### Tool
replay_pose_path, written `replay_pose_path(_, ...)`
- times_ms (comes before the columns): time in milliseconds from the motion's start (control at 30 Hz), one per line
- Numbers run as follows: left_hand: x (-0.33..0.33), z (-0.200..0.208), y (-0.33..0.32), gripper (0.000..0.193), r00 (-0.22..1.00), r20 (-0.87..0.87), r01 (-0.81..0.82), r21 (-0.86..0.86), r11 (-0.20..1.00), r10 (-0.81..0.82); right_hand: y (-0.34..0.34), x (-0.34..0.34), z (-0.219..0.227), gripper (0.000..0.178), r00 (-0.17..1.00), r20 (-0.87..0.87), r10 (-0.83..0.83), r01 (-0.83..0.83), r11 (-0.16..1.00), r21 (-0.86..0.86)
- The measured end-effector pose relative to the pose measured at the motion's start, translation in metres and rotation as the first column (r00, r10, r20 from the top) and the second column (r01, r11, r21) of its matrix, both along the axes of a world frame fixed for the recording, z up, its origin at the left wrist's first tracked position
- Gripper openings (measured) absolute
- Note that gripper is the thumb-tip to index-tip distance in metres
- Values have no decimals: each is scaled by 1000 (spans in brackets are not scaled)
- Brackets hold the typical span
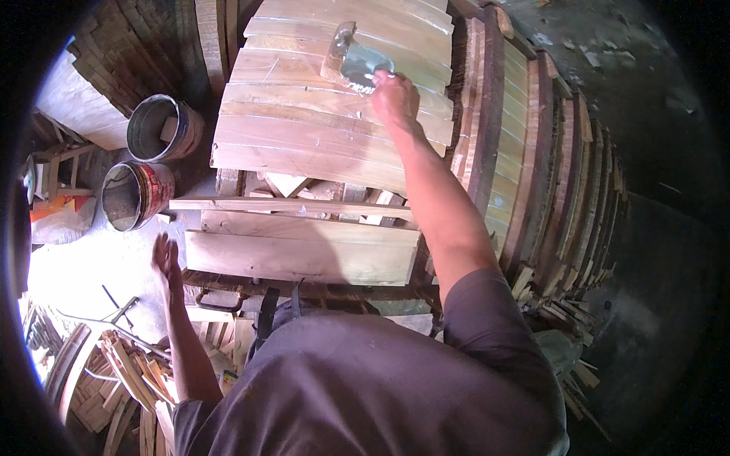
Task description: The person applies a light-colored finish to curved wooden strips using a paintbrush. They repeatedly dip the brush into a small container, spread the finish along each strip, and place the finished pieces on a workbench.
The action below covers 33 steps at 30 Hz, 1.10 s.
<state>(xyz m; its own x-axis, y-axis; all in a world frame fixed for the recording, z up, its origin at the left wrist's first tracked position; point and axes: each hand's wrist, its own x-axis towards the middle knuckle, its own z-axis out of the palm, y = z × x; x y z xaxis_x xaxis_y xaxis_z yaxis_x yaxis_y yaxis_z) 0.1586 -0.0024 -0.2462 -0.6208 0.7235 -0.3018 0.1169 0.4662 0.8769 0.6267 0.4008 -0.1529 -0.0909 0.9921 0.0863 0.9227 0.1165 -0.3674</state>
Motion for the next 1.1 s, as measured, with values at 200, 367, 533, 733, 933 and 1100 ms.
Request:
replay_pose_path(200, 32, 45, -56, 53, 967, -243, -5, -345, 939, -84, 23, 7, -7, 20, 987, 88, 133, -143, 983, 116)
replay_pose_path(367, 59, 38, -61, 52, 978, -198, 3, -280, 960, -61, 23, 8, 12, 19, 920, 296, 257, -230, 965, -123)
replay_pose_path(533, 89, 62, -53, 50, 917, -327, 90, -388, 917, -229, 42, 20, 20, 22, 980, 194, -39, 57, 994, -90)
replay_pose_path(733, 96, 74, -49, 54, 832, -437, 129, -447, 885, -341, 33, 51, -5, 34, 598, -501, -626, 322, 759, -565)
replay_pose_path(933, 79, 32, -61, 61, 890, -429, -65, -456, 887, -155, 5, 68, -40, 29, 90, -705, -704, 44, 710, -703)
replay_pose_path(1100, 94, 56, -38, 30, 805, -582, -127, -353, 927, -112, -46, 84, -60, 32, -135, -660, -740, -66, 671, -739)
